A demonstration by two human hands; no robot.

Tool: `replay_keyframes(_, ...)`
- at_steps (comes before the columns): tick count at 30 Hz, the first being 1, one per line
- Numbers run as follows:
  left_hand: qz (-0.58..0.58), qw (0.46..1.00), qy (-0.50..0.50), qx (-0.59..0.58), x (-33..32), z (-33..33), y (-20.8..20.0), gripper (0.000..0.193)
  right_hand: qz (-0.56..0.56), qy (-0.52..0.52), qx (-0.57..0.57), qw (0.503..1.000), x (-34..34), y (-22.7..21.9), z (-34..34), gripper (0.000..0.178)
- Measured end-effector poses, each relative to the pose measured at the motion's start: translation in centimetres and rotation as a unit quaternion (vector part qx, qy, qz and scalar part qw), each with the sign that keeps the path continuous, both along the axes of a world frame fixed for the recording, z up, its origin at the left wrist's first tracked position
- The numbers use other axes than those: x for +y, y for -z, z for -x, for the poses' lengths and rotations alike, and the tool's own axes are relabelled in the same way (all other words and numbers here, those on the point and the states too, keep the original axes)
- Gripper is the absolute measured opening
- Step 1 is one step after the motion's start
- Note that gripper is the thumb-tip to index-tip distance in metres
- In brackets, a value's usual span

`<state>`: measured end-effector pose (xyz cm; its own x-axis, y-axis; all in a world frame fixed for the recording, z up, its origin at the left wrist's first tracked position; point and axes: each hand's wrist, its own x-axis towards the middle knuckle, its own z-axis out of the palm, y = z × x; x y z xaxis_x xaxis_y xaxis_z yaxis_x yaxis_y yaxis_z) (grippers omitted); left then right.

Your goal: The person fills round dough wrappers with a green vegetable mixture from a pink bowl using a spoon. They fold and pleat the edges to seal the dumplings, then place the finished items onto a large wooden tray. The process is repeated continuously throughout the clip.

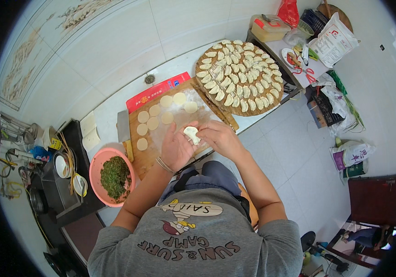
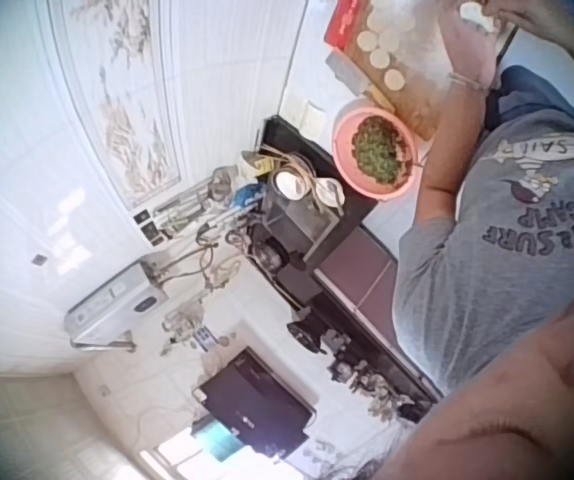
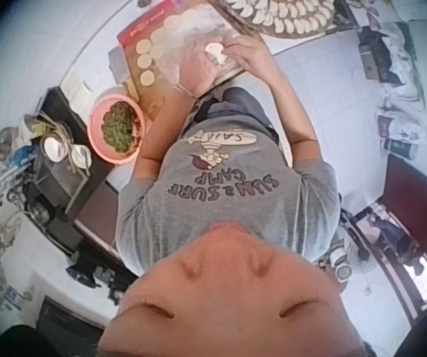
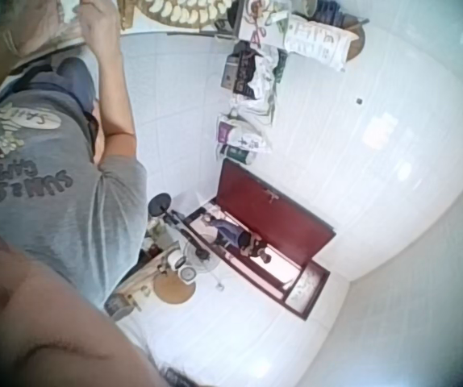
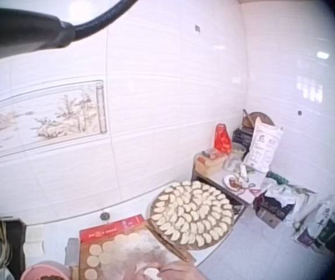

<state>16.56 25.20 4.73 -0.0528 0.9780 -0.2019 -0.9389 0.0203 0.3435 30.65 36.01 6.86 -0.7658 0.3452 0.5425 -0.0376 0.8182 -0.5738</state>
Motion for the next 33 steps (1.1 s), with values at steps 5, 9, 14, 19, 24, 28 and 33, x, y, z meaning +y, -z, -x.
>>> replay_keyframes(5,0.017,1.0,-0.004,0.017,0.3,-0.5,0.4,0.055,0.081,0.061,-0.052,0.994,-1.1,0.7,0.1,0.016)
replay_keyframes(9,0.012,0.999,-0.005,0.032,0.2,-0.4,0.8,0.058,0.074,0.084,-0.091,0.99,-1.5,0.4,0.3,0.017)
replay_keyframes(14,0.009,0.999,-0.003,0.034,-0.1,0.0,-0.2,0.056,0.027,0.069,-0.026,0.997,-1.4,0.1,0.6,0.02)
replay_keyframes(19,0.001,1.0,0.007,0.016,-0.3,0.4,-0.1,0.056,-0.01,0.022,-0.016,1.0,-0.7,-0.2,0.4,0.019)
replay_keyframes(24,0.014,1.0,0.01,0.017,-0.5,0.2,-0.9,0.056,0.001,-0.002,-0.021,1.0,-0.2,-0.6,0.5,0.017)
replay_keyframes(28,0.015,1.0,0.006,0.019,-0.7,0.0,-0.7,0.054,0.025,-0.019,-0.024,0.999,-0.3,-0.8,0.6,0.015)
replay_keyframes(33,0.018,0.999,0.007,0.05,-0.7,-0.2,0.5,0.052,0.044,0.025,-0.099,0.994,-1.0,-0.3,0.7,0.014)
